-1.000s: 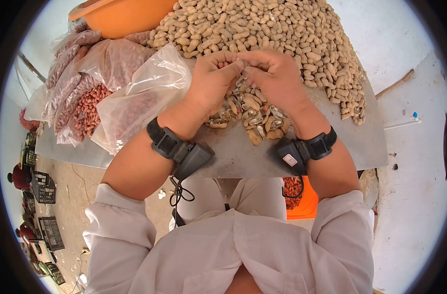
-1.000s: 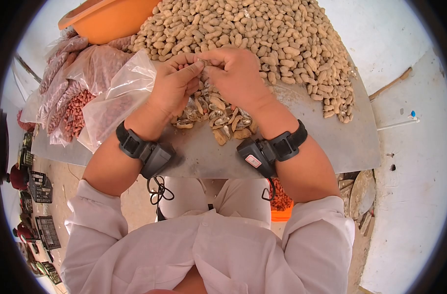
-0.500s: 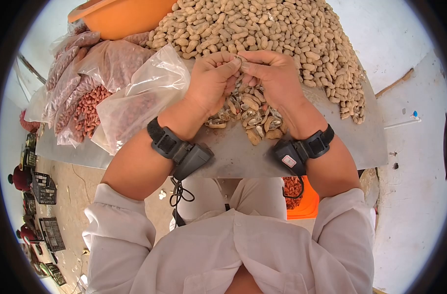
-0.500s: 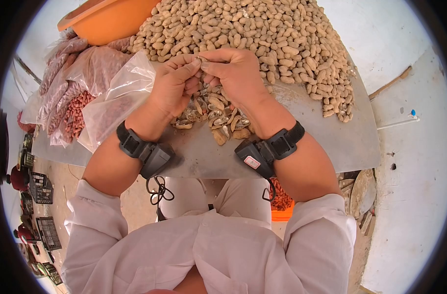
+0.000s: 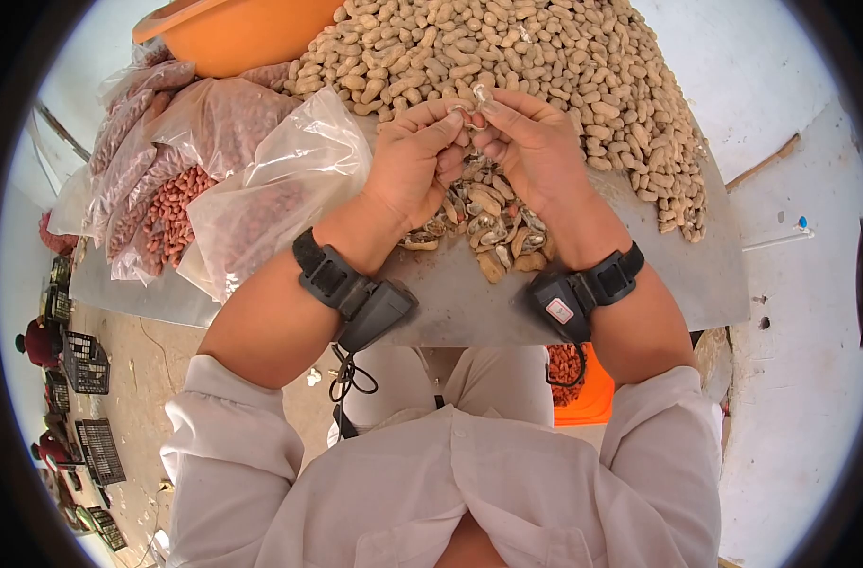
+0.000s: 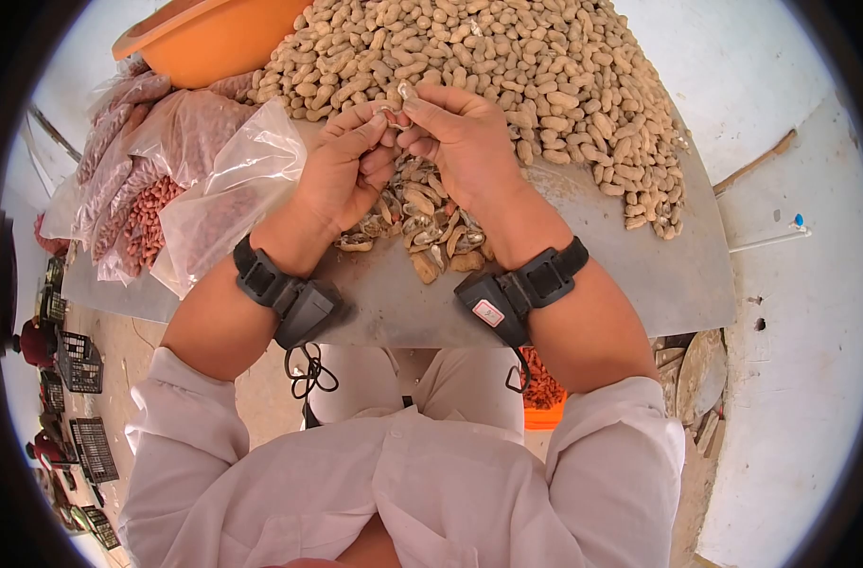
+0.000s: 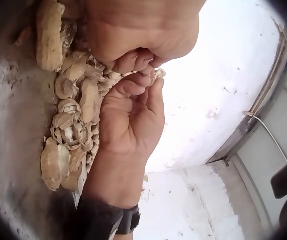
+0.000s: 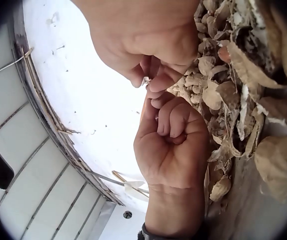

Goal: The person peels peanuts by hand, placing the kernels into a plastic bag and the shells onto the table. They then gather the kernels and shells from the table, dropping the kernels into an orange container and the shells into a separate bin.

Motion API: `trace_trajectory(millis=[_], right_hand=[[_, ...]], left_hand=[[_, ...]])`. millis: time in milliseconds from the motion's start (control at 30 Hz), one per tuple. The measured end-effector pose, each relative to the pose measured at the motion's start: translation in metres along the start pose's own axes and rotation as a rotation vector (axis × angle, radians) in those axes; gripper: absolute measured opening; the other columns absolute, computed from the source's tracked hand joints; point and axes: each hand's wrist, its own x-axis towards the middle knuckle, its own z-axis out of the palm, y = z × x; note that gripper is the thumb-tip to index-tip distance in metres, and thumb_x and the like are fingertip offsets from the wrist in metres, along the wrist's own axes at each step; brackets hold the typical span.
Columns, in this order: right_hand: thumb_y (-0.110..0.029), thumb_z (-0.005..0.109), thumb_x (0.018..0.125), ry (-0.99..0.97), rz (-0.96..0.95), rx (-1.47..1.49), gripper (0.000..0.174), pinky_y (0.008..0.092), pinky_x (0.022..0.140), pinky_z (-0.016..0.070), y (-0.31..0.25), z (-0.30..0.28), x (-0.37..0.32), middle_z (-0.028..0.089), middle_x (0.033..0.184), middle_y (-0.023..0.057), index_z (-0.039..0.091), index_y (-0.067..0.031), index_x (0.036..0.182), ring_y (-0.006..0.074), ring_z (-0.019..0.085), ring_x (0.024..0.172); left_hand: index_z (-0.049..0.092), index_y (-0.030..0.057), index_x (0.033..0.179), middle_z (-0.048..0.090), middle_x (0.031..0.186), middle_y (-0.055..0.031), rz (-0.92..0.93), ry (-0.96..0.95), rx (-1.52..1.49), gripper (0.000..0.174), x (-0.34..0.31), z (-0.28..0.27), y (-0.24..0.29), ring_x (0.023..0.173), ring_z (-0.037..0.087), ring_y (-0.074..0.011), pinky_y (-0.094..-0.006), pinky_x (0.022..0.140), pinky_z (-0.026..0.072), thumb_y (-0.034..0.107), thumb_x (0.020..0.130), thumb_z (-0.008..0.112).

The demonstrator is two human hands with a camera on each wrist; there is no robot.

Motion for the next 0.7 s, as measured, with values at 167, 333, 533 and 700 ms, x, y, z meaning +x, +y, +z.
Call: trace_trajectory(millis=[167,333,533,700], right_hand=[[-0.013,0.065,0.081,0.007,-0.066,-0.21,0.027,0.0223,0.059,0.0479,-0.004,0.004,-0.002,0.065,0.085,0.0102,0.06,0.0063,0.1,0.0125,0.061,0.067],[-0.01,0.066,0.077,0.0,-0.365,-0.741,0.021,0.023,0.062,0.0489,-0.009,0.009,-0.008,0.064,0.084,0.0083,0.063,0.0034,0.093,0.013,0.061,0.068],[-0.006,0.066,0.072,-0.105,-0.715,-0.975,0.018,0.0241,0.063,0.0492,-0.012,0.015,-0.01,0.061,0.085,0.0087,0.064,-0.0003,0.089,0.0158,0.061,0.069],[-0.004,0.065,0.074,-0.111,-0.59,-0.738,0.017,0.0225,0.064,0.0486,-0.008,0.01,-0.008,0.061,0.087,0.0073,0.064,0.0004,0.09,0.0126,0.06,0.07]], left_hand=[[0.055,0.0016,0.095,0.05,0.076,-0.0001,-0.058,0.053,-0.012,0.014,0.0,0.006,0.003,0.054,0.035,-0.004,-0.0161,0.043,0.0282,0.01,0.092,0.044],[0.051,0.0039,0.081,0.049,0.07,-0.0009,-0.166,0.108,-0.198,0.017,0.003,-0.001,0.002,0.05,0.035,-0.0052,-0.0172,0.04,0.0268,0.015,0.092,0.043],[0.047,0.0057,0.071,0.046,0.063,-0.0022,-0.258,0.128,-0.4,0.024,0.005,-0.006,0.003,0.047,0.035,-0.0094,-0.0201,0.039,0.0269,0.019,0.091,0.043],[0.048,0.0049,0.07,0.046,0.062,-0.0035,-0.288,0.108,-0.437,0.026,0.006,-0.008,0.004,0.048,0.036,-0.0101,-0.0198,0.039,0.0272,0.021,0.091,0.044]])
